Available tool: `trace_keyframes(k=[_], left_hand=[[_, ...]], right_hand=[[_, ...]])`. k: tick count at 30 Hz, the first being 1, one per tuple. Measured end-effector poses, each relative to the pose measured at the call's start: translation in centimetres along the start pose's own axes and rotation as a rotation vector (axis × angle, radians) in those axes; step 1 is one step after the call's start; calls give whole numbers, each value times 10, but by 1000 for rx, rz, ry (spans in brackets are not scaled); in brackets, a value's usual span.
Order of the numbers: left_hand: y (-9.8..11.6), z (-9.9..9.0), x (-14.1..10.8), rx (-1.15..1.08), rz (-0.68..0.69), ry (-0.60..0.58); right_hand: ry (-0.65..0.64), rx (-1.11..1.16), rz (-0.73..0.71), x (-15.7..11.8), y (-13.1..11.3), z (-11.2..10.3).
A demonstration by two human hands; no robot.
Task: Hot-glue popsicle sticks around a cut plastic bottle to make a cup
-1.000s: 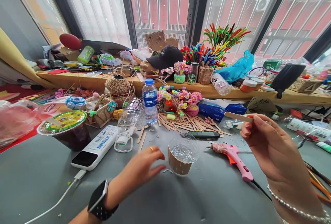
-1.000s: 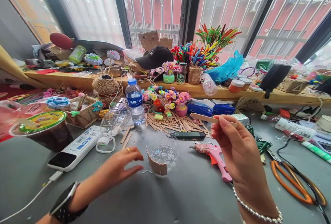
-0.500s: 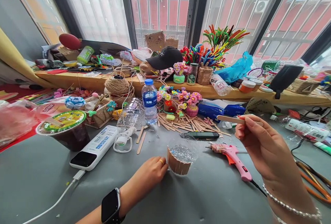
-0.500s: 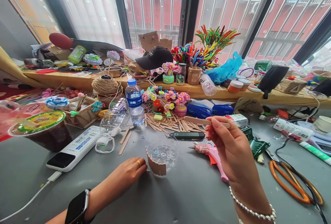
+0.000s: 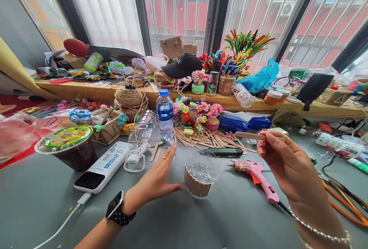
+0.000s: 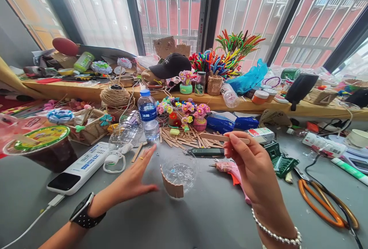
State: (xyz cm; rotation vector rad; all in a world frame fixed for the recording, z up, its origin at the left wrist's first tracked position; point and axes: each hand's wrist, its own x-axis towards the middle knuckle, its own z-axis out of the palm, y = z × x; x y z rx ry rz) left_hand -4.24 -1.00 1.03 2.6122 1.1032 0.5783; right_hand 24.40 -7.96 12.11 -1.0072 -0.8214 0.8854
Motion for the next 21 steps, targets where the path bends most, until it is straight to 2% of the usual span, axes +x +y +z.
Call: trace_keyframes(k=[2, 4, 8, 12, 16, 21], left_hand=[[13, 16, -5, -241, -34, 12], [27, 31, -6, -457, -90, 77], [54, 47, 2, -604, -274, 129], [67, 51, 9, -643, -380, 168], [64, 51, 10, -696, -423, 213], [56, 35, 26, -887, -451, 103]], right_hand=[[-19, 3, 9, 0, 2, 0], [-30, 12, 32, 0, 4, 1], [-45, 17, 90, 1, 10, 5], [-136, -25, 143, 1, 15, 7], [-261, -75, 211, 2, 22, 6], [-336, -177, 201, 5, 27, 4]])
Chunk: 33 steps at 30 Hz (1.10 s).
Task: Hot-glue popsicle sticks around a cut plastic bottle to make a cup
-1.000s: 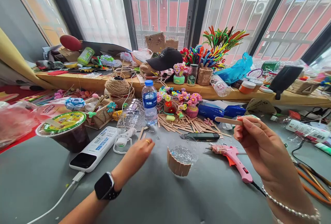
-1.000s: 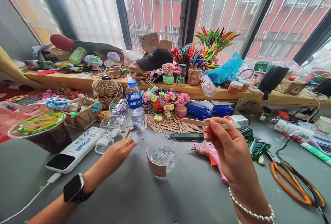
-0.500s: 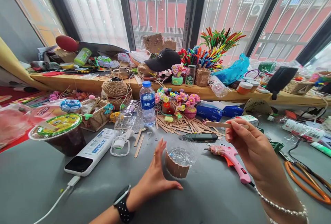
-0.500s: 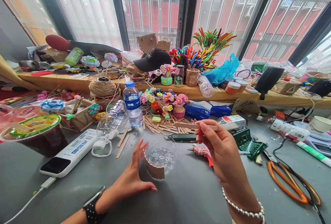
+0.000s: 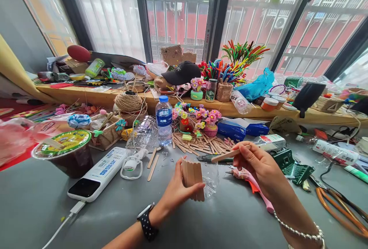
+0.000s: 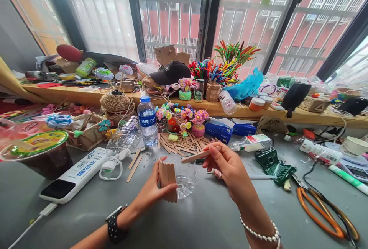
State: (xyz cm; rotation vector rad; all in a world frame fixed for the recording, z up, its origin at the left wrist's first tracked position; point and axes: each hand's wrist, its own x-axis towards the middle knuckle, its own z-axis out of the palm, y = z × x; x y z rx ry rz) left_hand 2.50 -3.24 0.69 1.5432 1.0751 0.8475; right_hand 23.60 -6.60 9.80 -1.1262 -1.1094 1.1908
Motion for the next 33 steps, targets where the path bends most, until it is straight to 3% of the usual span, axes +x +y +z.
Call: trace_keyframes(k=[4, 8, 19, 26, 33], left_hand=[[19, -8, 17, 6, 19, -117], [27, -10, 28, 32, 18, -201], [28, -9, 28, -49, -159, -190], [25, -10, 41, 116, -146, -113], [27, -15, 40, 60, -71, -183]], right_hand=[[-94, -161, -14, 3, 2, 5], [-107, -268, -43, 9, 12, 11], [-14, -527, -209, 21, 33, 19], [95, -523, -242, 27, 42, 18], [24, -331, -164, 31, 54, 20]])
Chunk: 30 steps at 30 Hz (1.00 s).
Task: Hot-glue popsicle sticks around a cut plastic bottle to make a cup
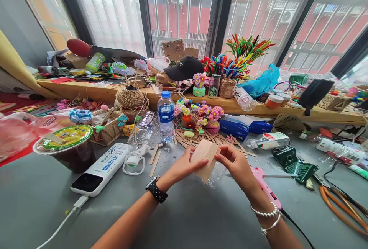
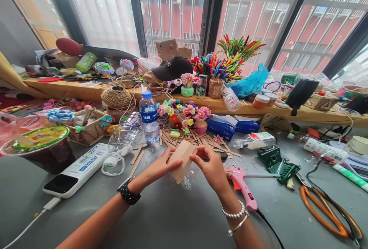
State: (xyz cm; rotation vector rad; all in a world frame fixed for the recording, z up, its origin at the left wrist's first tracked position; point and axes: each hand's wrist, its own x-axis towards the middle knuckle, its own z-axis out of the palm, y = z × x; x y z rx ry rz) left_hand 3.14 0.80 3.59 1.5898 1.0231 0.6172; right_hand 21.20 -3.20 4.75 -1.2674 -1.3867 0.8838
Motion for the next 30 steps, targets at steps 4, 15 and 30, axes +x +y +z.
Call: trace_keyframes(k=[4, 15, 30], left_hand=[[-17, -1, -1, -242, 121, -107], [-30, 8, -5, -500, 191, -5], [-41, 11, 0, -473, 295, 56]], right_hand=[[54, 97, -3, -1, 3, 7], [221, 232, 9, -8, 7, 26], [227, 282, 20, -17, 8, 40]])
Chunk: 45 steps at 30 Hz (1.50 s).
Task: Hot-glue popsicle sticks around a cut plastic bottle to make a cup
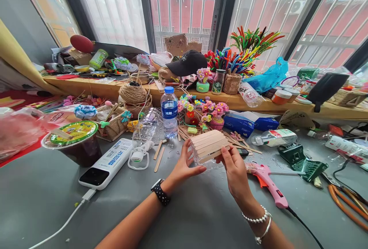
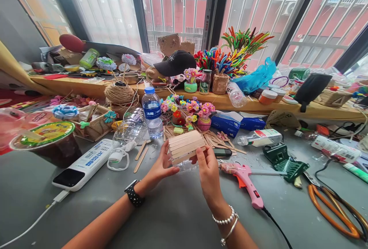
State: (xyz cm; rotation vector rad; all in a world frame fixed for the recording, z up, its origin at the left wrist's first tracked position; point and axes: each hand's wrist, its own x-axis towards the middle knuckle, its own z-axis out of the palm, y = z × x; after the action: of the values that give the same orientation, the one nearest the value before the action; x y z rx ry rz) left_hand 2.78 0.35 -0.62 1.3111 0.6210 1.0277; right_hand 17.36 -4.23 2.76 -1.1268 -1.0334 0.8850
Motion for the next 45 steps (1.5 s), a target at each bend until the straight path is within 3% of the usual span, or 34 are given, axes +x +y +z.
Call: trace_keyframes(k=[9, 16, 45], left_hand=[[9, -2, 2, -3, -21, -96], [13, 4, -2, -43, 20, 13], [20, 8, -6, -72, 85, 59]], right_hand=[[14, 59, -21, -10, 3, 7], [2, 75, -15, -12, 4, 9], [-83, -14, -12, -13, 3, 9]])
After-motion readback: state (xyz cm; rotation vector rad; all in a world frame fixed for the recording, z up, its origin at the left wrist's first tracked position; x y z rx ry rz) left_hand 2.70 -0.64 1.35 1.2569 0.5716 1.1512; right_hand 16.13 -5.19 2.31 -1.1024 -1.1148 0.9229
